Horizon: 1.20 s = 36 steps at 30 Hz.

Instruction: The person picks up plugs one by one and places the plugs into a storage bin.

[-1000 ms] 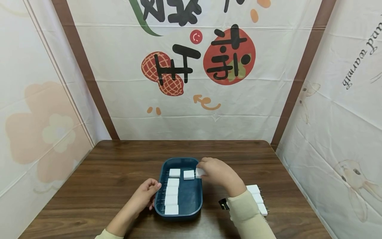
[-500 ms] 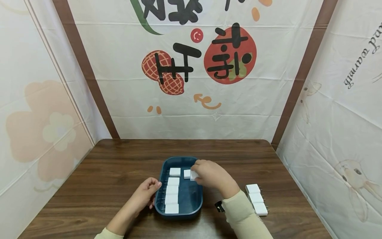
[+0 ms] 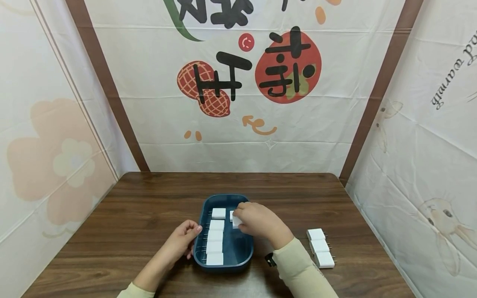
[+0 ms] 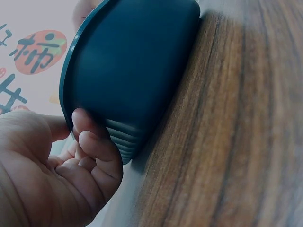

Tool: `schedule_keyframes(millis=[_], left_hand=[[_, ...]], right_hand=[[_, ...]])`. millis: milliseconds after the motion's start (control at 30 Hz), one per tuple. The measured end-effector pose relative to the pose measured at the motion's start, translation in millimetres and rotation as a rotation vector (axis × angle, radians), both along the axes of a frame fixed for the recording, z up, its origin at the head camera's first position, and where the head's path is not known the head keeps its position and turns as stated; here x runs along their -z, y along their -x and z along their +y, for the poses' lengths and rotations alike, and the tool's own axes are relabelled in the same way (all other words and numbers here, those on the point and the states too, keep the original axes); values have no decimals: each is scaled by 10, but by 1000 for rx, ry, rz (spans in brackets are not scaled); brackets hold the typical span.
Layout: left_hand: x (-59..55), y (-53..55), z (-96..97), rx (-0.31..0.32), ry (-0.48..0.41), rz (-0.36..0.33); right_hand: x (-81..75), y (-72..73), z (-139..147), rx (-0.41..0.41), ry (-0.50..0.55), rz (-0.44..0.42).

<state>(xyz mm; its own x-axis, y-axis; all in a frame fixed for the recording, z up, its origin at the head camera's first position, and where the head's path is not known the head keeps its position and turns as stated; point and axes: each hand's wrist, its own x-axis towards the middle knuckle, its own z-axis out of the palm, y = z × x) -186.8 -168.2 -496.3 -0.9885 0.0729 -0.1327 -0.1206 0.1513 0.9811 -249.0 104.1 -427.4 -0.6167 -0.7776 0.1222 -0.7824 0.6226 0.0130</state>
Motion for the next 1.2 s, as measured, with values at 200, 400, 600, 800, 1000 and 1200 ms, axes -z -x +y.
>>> schedule_keyframes(millis=[200, 400, 600, 800, 1000, 1200], left_hand=[[9, -2, -8, -2, 4, 9], [5, 6, -4, -2, 3, 14], [2, -2, -9, -1, 3, 11], [3, -11, 1, -3, 8, 7], [7, -19, 4, -4, 13, 10], [10, -8, -5, -7, 16, 11]], right_hand=[[68, 14, -71, -5, -14, 4], [108, 25, -119, -5, -26, 11], [171, 36, -161, 14, -30, -11], [236, 36, -196, 44, -46, -30], [379, 75, -197, 55, -41, -14], [381, 65, -221, 56, -47, -17]])
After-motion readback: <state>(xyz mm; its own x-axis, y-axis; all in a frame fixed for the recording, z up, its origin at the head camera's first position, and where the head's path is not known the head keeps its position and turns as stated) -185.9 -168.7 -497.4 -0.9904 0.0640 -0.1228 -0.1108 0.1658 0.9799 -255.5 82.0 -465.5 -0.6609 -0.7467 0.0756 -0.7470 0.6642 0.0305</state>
